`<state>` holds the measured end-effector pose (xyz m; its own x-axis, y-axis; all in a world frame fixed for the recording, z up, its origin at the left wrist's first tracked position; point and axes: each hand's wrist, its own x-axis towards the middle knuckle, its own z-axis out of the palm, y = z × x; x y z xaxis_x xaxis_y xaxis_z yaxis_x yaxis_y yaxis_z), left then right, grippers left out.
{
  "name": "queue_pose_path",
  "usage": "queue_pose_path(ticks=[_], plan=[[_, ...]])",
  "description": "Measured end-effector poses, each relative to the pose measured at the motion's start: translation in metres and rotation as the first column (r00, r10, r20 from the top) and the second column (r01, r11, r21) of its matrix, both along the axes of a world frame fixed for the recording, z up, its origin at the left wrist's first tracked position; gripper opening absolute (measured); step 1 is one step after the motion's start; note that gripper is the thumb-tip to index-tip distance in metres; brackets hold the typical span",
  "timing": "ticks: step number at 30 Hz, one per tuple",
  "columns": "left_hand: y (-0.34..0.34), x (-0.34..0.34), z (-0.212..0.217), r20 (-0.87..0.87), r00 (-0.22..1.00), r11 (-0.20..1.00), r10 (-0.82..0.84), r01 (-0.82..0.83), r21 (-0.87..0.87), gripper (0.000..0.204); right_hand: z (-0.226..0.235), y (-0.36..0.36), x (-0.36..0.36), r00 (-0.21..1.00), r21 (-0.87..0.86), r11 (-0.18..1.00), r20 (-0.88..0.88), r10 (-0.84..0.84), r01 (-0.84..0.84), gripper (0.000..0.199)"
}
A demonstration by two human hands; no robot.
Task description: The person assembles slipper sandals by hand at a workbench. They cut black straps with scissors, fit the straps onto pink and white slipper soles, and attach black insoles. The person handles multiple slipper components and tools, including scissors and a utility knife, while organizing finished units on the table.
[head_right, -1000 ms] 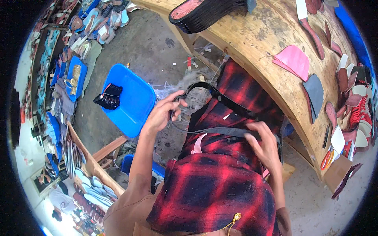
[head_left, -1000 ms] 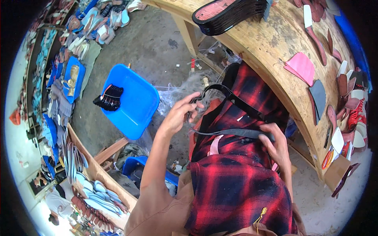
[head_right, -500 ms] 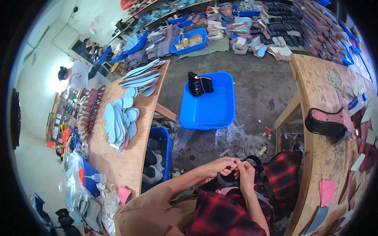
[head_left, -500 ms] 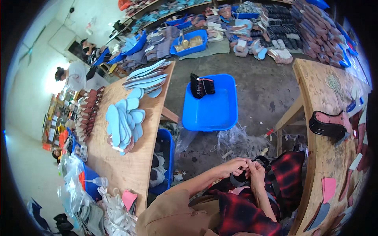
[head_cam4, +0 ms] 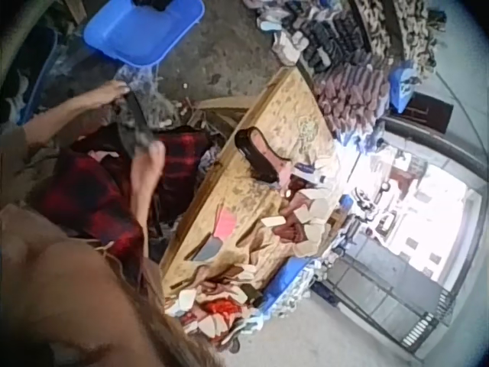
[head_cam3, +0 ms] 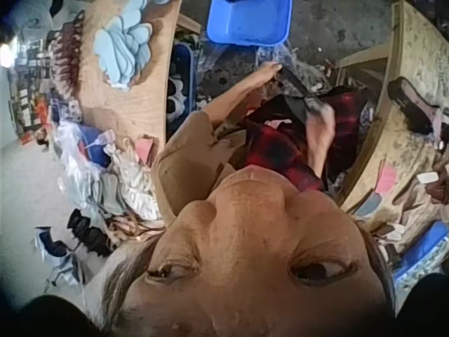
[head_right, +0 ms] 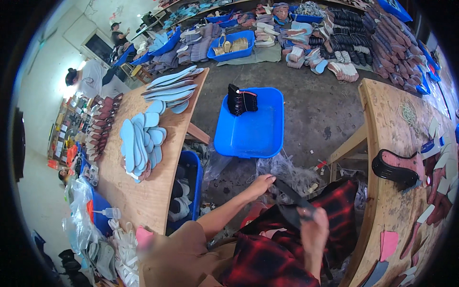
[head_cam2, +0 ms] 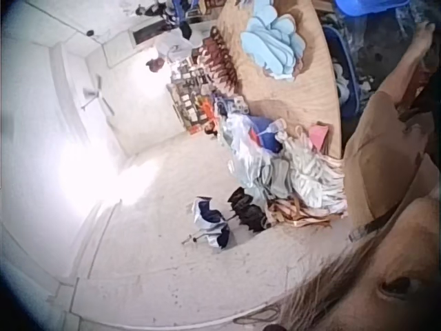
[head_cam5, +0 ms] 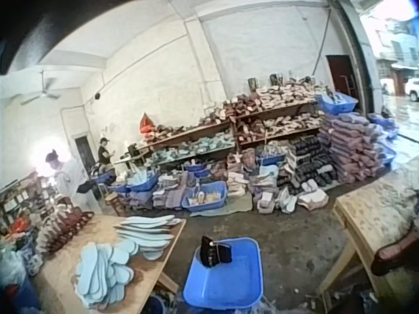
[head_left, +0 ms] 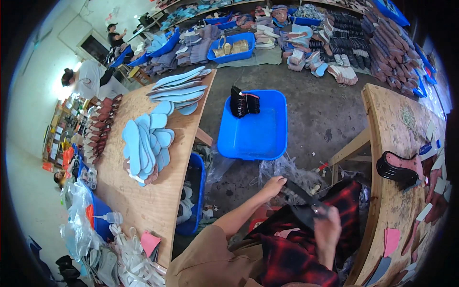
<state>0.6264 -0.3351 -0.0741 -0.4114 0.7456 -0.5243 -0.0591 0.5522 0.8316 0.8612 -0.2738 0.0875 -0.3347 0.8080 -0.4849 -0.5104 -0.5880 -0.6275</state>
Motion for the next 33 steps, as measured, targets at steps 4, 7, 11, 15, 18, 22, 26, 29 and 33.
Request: queue_pose_path(ticks=[4,7,11,15,18,22,26,29,33], plan=[[-0.024,-0.008,-0.064,-0.231,0.966,0.979,-0.118,0.074,-0.192,0.039,0.039,0.042,0.078,0.91,0.14,0.96,0.31,-0.276,0.244,0.013],[0.0,-0.004,-0.083,-0.306,0.932,0.961,-0.196,0.119,-0.251,0.042,0.04,0.07,0.141,0.783,0.353,0.916,0.509,-0.358,0.189,0.014],[0.02,-0.026,-0.077,-0.2,0.923,0.923,-0.329,0.268,-0.277,0.045,0.047,0.099,0.155,0.704,0.417,0.907,0.628,-0.333,0.057,0.014],[0.047,-0.005,-0.054,-0.76,0.507,0.897,-0.407,0.381,-0.226,0.044,0.049,0.113,0.174,0.642,0.437,0.899,0.684,-0.345,0.017,0.015],[0.091,0.064,0.071,-0.556,0.698,0.715,-0.451,0.656,0.244,0.048,0.05,0.113,0.188,0.593,0.445,0.895,0.715,-0.372,0.025,0.016],[0.089,0.19,0.055,-0.682,0.476,-0.121,-0.554,0.765,0.632,0.081,0.053,0.129,0.186,0.58,0.455,0.89,0.733,-0.356,-0.03,0.017],[0.084,0.253,-0.008,-0.776,0.215,-0.339,-0.593,0.808,0.483,0.089,0.054,0.134,0.185,0.561,0.47,0.881,0.743,-0.366,-0.048,0.018],[0.08,0.252,-0.035,-0.762,0.181,-0.261,-0.622,0.869,0.419,0.083,0.049,0.124,0.18,0.54,0.462,0.886,0.757,-0.367,-0.046,0.018],[0.081,0.242,-0.03,-0.68,0.13,-0.182,-0.722,0.912,0.368,0.09,0.042,0.122,0.178,0.526,0.451,0.891,0.77,-0.362,-0.047,0.019]])
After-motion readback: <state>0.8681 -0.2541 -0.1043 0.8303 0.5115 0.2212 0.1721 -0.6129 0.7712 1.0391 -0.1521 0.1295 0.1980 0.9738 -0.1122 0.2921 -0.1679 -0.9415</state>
